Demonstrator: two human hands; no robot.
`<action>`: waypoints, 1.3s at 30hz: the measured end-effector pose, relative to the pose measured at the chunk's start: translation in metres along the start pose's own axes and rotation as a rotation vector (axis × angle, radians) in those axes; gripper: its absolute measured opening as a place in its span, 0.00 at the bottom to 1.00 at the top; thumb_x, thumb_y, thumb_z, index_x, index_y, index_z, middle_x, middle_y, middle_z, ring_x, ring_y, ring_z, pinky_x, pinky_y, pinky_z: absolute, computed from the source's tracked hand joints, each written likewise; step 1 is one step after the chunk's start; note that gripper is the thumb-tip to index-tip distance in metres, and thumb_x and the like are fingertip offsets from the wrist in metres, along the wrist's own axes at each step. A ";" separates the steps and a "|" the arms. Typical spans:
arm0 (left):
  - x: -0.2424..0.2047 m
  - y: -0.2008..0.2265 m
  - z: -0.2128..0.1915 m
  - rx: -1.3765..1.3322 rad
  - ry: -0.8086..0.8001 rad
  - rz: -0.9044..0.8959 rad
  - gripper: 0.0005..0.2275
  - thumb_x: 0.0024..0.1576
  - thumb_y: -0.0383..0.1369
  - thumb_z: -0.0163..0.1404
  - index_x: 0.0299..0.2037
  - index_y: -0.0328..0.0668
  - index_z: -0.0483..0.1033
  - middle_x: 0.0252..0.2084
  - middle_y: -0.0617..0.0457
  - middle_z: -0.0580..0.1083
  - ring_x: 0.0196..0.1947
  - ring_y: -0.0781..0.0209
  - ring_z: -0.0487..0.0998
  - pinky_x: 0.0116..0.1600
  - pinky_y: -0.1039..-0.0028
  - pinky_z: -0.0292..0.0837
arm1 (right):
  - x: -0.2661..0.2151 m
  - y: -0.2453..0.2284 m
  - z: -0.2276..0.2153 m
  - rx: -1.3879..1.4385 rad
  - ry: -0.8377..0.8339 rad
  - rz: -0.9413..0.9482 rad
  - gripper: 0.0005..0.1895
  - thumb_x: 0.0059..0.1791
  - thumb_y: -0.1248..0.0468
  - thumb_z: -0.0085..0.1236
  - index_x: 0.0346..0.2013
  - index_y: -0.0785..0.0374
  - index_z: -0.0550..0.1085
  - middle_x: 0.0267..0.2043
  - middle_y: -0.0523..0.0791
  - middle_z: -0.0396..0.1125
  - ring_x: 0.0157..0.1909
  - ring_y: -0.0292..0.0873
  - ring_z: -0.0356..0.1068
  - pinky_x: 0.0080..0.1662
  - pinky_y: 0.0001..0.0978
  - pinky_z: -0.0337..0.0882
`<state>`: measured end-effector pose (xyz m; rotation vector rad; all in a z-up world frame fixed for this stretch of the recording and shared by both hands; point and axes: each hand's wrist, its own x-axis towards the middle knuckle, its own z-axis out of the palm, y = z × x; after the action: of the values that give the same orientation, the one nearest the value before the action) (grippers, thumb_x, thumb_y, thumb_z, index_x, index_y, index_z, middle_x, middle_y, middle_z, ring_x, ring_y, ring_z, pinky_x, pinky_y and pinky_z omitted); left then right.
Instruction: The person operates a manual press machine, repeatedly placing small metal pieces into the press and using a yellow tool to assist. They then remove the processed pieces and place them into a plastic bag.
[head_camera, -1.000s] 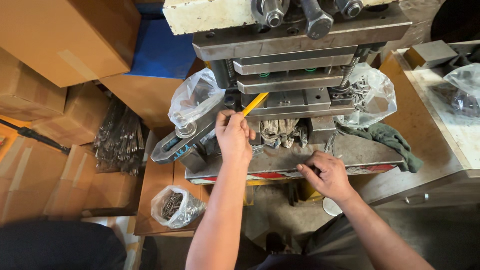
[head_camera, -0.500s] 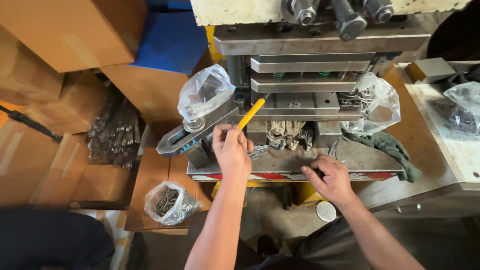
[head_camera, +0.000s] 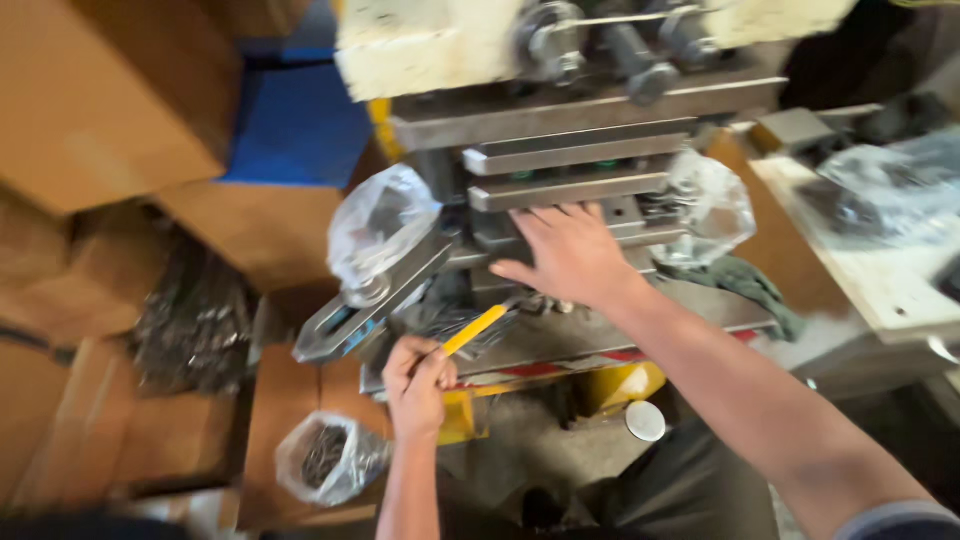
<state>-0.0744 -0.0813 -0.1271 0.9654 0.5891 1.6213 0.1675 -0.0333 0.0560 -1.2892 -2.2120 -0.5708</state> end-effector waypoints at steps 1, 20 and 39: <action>0.002 0.000 -0.001 -0.018 -0.002 -0.012 0.04 0.57 0.18 0.47 0.36 0.34 0.69 0.26 0.52 0.69 0.21 0.67 0.65 0.28 0.73 0.65 | 0.011 0.004 0.003 0.031 -0.163 0.090 0.35 0.45 0.35 0.59 0.49 0.62 0.78 0.44 0.49 0.74 0.46 0.53 0.74 0.49 0.47 0.71; 0.005 0.001 0.009 0.268 -0.056 -0.106 0.04 0.59 0.24 0.52 0.34 0.37 0.70 0.23 0.60 0.68 0.21 0.75 0.66 0.27 0.81 0.61 | 0.019 -0.059 0.034 0.372 0.436 -0.170 0.07 0.51 0.66 0.68 0.40 0.58 0.76 0.47 0.41 0.73 0.46 0.46 0.72 0.49 0.39 0.70; 0.002 0.002 0.007 0.209 -0.054 -0.113 0.03 0.59 0.23 0.52 0.35 0.36 0.69 0.23 0.57 0.69 0.21 0.73 0.67 0.27 0.80 0.63 | -0.004 -0.001 0.014 -0.121 0.019 0.087 0.38 0.44 0.35 0.59 0.56 0.60 0.75 0.50 0.51 0.74 0.51 0.58 0.72 0.54 0.58 0.65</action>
<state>-0.0701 -0.0803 -0.1215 1.1050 0.7728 1.4493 0.1656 -0.0279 0.0429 -1.4276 -2.1223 -0.6899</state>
